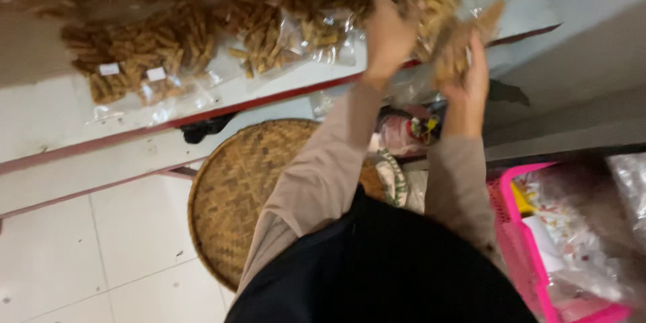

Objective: The person picks up small plastic bags of fried snack pieces from a large woven tray and places and arranges them in rows on white display shelves, working through several shelf levels and trays of packaged snacks.

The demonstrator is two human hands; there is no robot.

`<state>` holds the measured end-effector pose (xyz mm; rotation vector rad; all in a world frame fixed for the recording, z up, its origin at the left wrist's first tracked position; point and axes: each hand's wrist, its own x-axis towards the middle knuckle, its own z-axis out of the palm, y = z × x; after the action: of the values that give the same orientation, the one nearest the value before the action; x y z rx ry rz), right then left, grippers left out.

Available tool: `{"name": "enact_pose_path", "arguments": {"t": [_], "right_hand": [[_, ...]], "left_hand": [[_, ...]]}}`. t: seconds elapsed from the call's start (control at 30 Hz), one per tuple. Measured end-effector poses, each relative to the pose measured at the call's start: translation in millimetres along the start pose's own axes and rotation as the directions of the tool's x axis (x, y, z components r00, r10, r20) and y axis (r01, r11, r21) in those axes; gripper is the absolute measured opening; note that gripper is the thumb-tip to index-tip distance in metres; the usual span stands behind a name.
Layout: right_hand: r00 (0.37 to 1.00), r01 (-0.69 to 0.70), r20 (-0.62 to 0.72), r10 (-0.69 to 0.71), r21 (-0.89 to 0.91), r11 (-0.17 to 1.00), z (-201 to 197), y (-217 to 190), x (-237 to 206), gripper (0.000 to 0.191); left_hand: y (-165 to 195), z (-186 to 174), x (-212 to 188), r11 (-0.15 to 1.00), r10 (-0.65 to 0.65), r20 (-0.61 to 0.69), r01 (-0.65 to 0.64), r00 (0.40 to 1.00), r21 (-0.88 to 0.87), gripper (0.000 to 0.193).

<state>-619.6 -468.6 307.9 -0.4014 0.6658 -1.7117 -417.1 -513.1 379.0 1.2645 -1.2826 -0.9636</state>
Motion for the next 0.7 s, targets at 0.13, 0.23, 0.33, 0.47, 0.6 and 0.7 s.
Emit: {"name": "enact_pose_path", "arguments": {"t": [0.13,0.23,0.33,0.47,0.6,0.7], "right_hand": [[0.933,-0.310,0.113,0.342,-0.229,0.923,55.4,8.3,73.2,0.056],[0.996,-0.053,0.017,0.090,-0.686,0.726,64.3,14.7,85.8,0.057],[0.988,-0.022,-0.043,-0.145,-0.990,0.140,50.4,12.9,87.7,0.072],[0.953,0.268,0.249,-0.173,-0.958,0.097,8.5,11.2,90.7,0.074],[0.876,0.441,0.381,-0.294,-0.881,0.170,-38.9,10.5,77.8,0.076],[0.829,0.507,0.368,-0.421,-0.813,0.285,-66.1,13.8,49.4,0.073]], "left_hand": [[-18.2,-34.8,4.1,0.950,0.217,-0.205,-0.255,0.954,-0.180,0.084],[-105.7,-86.7,-113.1,0.923,0.339,-0.284,-0.376,0.897,-0.085,0.068],[-208.1,-143.0,-254.8,0.998,0.015,-0.557,-0.048,0.830,-0.045,0.059],[-320.8,-232.5,-393.7,0.276,-0.147,-0.813,0.813,0.563,0.513,0.094],[-388.6,-284.5,-455.0,0.008,-0.392,-0.840,0.912,-0.374,-0.410,0.127],[-409.7,-306.2,-491.6,0.133,-0.811,-0.580,0.941,-0.076,-0.310,0.128]]}}
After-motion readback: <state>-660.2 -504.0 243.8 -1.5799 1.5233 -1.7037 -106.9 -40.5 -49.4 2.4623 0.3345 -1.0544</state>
